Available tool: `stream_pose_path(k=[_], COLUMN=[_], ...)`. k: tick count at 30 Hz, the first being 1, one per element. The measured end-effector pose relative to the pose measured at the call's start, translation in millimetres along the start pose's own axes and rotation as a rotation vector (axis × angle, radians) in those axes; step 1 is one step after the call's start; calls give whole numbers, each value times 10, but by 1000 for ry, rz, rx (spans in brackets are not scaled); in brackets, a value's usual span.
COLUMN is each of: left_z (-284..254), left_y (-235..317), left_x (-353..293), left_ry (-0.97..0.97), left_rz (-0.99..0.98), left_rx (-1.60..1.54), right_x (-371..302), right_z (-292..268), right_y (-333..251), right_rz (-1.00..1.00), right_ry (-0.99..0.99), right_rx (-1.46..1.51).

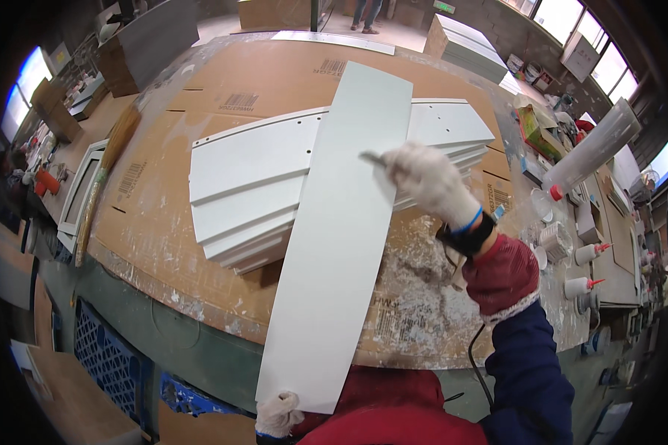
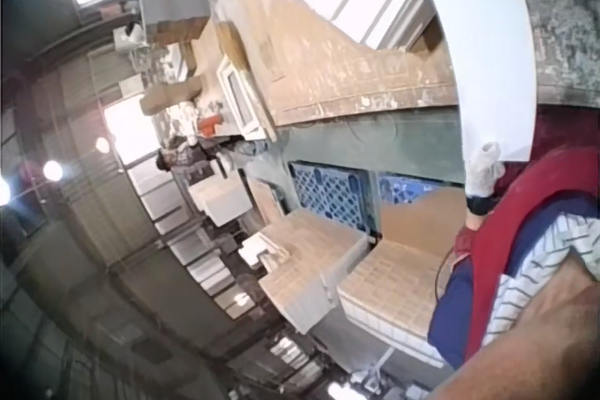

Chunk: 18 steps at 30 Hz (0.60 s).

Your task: The person picks up white wooden panels from a stack and wipes them with a cloth. They then use a small metal tool to scrape the edges and surfaces of the panels, removing residue or burrs. The person handles the panels one by one, flipping them over to treat different sides before placing them back on the workbench.

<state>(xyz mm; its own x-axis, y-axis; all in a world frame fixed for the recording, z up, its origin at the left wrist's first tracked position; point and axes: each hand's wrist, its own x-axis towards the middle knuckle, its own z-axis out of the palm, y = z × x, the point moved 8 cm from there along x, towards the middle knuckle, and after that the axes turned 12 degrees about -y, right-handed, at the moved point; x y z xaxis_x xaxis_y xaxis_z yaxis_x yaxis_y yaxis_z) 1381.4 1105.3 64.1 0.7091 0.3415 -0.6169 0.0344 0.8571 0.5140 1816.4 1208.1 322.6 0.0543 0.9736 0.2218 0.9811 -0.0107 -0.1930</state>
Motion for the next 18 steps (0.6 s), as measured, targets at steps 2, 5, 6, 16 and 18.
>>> stream_pose_path(k=[2, 5, 6, 16, 18], left_z=[103, 255, 232, 362, 365], left_y=[132, 260, 267, 445, 435], left_x=[-81, -155, -171, -179, -178], left_ry=[-40, 116, 136, 146, 151], left_rz=[-8, 27, 47, 143, 164], left_rx=[125, 49, 17, 102, 50], right_x=[234, 340, 328, -131, -10], right_z=[-180, -627, -728, -283, -216], right_y=[742, 1533, 1705, 531, 328], right_rz=[249, 414, 541, 57, -10], right_ry=[69, 253, 261, 119, -21], right_rx=[221, -228, -339, 256, 193])
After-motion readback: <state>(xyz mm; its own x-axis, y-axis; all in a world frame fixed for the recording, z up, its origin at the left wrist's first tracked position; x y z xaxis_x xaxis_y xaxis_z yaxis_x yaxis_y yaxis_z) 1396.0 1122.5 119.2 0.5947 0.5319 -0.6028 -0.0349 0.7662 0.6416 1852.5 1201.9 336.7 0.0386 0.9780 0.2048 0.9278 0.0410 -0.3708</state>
